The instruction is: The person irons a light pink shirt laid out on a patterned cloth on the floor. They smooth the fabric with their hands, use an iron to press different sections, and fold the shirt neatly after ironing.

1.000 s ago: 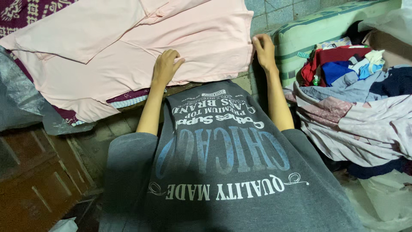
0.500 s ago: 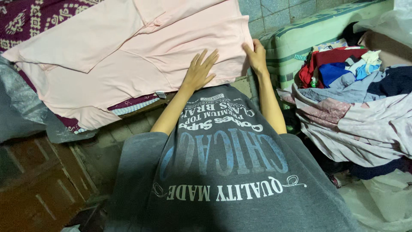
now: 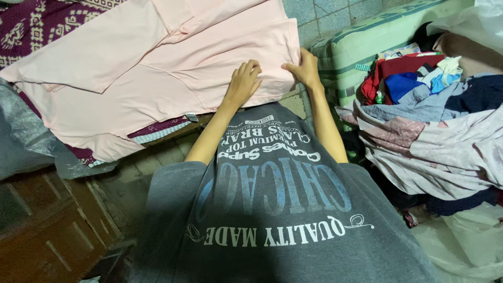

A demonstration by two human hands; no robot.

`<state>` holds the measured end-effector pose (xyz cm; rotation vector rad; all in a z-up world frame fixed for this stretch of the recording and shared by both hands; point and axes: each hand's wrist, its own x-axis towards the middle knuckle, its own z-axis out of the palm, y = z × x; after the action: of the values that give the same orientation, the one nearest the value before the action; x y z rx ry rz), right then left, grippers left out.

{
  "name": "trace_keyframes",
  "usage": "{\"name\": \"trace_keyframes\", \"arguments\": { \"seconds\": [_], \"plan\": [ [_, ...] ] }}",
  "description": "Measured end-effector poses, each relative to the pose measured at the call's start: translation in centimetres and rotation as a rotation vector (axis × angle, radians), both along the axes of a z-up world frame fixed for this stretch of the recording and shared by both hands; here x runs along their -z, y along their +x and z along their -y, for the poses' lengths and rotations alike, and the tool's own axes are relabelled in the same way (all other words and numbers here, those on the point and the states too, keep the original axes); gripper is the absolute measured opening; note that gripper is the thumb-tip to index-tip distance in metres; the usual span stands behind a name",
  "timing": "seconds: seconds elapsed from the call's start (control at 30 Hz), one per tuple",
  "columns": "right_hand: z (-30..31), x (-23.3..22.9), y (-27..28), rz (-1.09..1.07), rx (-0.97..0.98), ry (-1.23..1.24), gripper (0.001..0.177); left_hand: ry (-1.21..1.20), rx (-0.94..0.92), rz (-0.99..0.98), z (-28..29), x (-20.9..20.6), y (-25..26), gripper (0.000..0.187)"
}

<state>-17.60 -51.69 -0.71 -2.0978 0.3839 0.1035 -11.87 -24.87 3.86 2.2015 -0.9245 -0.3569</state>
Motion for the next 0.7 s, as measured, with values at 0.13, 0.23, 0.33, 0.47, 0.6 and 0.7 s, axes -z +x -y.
{"name": "trace_keyframes", "arguments": {
  "seconds": [0.13, 0.23, 0.33, 0.47, 0.6, 0.7],
  "plan": [
    [-0.2, -1.1, -0.1, -0.106, 0.198, -0.067, 0.043, -0.004, -0.067, -0.039, 0.2, -0.2, 0.3, 0.024],
    [-1.7, -3.0, -0.4, -0.023, 0.235, -0.151, 0.042, -0.005, -0.110, -0.032, 0.3, -0.3, 0.3, 0.024],
    [-4.2, -4.9, -0.6, 0.201, 0.156, -0.388, 0.036, 0.069, -0.143, 0.022, -0.2, -0.6, 0.0, 0.022],
    [-7.4, -6.0, 0.1, 0.259, -0.188, -0.439, 0.026, 0.156, -0.147, 0.055, -2.6, -0.1, 0.2, 0.022],
    [-9.6, -5.1, 0.6, 0.190, -0.387, -0.315, 0.026, 0.219, -0.146, 0.047, -6.3, 1.4, 0.5, 0.023],
    [-9.6, -4.0, 1.2, 0.173, -0.402, -0.356, 0.019, 0.284, -0.153, -0.052, -8.1, 2.4, 1.3, 0.026]
  ]
}}
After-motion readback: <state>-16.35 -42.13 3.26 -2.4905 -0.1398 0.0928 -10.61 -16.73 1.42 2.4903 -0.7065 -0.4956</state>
